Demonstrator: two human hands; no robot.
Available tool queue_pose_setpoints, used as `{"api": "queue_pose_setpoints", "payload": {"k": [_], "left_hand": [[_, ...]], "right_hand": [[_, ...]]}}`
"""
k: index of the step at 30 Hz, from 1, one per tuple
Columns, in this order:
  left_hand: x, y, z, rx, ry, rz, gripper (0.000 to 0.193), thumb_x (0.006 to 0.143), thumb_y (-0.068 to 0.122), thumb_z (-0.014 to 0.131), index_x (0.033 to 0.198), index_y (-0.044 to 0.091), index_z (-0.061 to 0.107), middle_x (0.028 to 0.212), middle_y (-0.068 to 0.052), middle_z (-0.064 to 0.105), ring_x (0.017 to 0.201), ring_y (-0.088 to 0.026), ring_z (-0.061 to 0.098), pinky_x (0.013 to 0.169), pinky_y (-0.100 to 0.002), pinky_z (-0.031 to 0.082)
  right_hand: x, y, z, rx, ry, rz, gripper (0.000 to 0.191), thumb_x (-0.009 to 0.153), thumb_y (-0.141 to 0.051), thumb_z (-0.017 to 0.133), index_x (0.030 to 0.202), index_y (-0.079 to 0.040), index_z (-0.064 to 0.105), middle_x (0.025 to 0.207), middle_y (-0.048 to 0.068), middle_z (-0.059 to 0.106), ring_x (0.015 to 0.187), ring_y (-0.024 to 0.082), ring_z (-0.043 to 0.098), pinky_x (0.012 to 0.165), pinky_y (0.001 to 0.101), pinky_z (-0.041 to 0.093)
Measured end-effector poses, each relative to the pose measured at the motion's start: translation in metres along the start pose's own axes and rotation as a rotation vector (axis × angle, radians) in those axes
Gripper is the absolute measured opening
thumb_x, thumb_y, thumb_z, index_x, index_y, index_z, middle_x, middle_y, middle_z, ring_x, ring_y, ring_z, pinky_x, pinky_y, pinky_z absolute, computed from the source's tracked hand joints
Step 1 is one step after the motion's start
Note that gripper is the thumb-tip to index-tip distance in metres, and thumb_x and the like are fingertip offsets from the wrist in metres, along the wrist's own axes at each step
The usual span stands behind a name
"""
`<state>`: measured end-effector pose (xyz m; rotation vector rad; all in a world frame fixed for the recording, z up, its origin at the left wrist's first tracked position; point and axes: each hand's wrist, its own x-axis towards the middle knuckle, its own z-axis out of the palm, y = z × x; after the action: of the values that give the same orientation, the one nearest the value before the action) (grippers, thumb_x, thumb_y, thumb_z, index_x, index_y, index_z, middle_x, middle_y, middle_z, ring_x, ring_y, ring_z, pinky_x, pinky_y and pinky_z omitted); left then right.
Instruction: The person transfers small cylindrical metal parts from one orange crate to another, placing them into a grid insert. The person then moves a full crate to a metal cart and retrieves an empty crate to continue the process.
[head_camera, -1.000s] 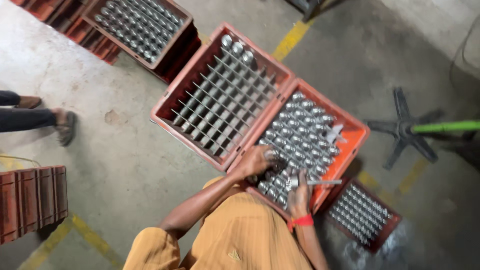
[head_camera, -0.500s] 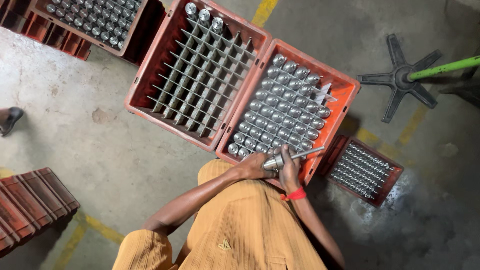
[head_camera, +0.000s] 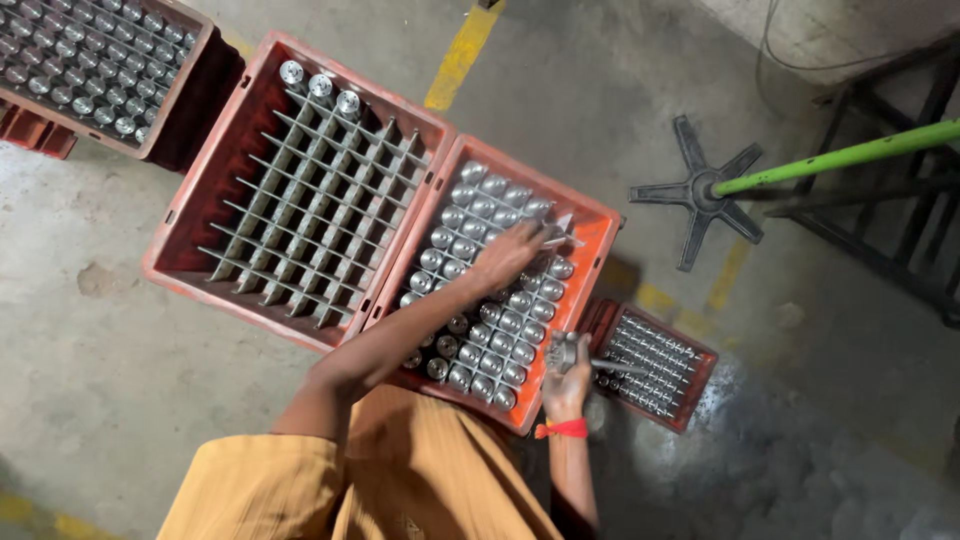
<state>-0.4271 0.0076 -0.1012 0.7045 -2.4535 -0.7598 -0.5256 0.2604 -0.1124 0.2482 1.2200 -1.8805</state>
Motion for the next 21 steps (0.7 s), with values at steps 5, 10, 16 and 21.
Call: {"api": "queue_pose_setpoints", "payload": {"k": [5,10,16,21], "left_hand": [[0.011,0.009,-0.007,-0.179,0.015,-0.004,0.044,0.089,0.013,0.066,0.132,0.015,0.059,0.118,-0.021,0.068,0.102,-0.040,0.067,0.081,-0.046,0.057],[-0.026,-0.021,-0.097,-0.163,0.294,-0.186,0.024,0.096,0.016,0.071,0.118,0.009,0.069,0.103,-0.015,0.071,0.097,-0.037,0.068,0.084,-0.049,0.055],[-0.035,-0.151,-0.223,0.359,0.451,-0.641,0.057,0.082,0.027,0.082,0.131,0.008,0.061,0.141,-0.032,0.048,0.130,-0.051,0.045,0.102,-0.057,0.042],[-0.019,-0.189,-0.237,0.459,0.437,-0.606,0.058,0.080,0.033,0.085,0.127,0.009,0.064,0.144,-0.030,0.043,0.134,-0.050,0.038,0.101,-0.060,0.038]], "right_hand": [[-0.006,0.021,-0.007,-0.031,0.088,0.091,0.022,0.106,-0.033,0.059,0.097,-0.015,0.066,0.093,0.000,0.072,0.094,0.016,0.068,0.084,0.0341,0.050],[-0.009,0.024,-0.018,-0.046,0.082,0.156,0.021,0.105,-0.033,0.058,0.096,-0.016,0.066,0.093,0.000,0.073,0.095,0.019,0.069,0.085,0.0365,0.051],[-0.021,0.010,-0.010,-0.095,0.102,0.180,0.025,0.108,-0.035,0.056,0.098,-0.015,0.066,0.094,0.001,0.073,0.099,0.018,0.069,0.092,0.0359,0.050],[-0.023,0.006,0.007,-0.177,0.126,0.175,0.024,0.109,-0.035,0.054,0.097,-0.017,0.064,0.095,-0.001,0.072,0.100,0.016,0.069,0.095,0.0378,0.048]]}}
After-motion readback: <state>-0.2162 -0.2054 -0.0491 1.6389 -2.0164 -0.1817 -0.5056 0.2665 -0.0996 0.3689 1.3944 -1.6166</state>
